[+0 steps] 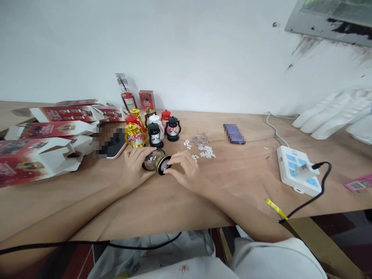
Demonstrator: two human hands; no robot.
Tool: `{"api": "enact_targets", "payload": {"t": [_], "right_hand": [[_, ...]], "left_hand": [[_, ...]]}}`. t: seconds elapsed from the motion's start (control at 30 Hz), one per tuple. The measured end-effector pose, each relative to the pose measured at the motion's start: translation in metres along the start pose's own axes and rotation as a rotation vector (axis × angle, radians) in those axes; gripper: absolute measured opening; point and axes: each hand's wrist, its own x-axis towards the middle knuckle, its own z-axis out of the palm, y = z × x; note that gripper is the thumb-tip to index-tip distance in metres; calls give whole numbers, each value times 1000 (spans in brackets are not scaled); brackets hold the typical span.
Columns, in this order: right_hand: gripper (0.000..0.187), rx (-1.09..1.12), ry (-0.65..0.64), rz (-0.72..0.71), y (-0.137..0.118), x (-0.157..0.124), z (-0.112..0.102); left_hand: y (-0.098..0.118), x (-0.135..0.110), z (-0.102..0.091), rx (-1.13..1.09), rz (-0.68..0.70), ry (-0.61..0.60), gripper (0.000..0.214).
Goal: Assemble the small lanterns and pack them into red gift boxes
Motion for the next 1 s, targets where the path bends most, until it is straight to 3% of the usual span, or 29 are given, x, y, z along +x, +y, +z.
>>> {"api": "enact_targets", "payload": {"t": [0.2, 0.3, 0.7, 0.87, 1.0], "right_hand": [[34, 48, -100, 41, 0, 2, -3], [34, 87, -146, 43, 4, 1, -4], [32, 140, -123, 62, 6, 0, -2], [7, 97, -91, 36, 4, 0, -6], [9, 40, -128, -35, 5, 0, -7]], "left_hand": [[-1, 0, 0, 6, 49, 38, 44], [0, 0, -1, 3, 49, 29, 43], [-1, 0, 1, 20, 85, 64, 41], [-1, -1, 1, -9, 63, 24, 43], [0, 0, 1, -29, 17, 5, 46]]}}
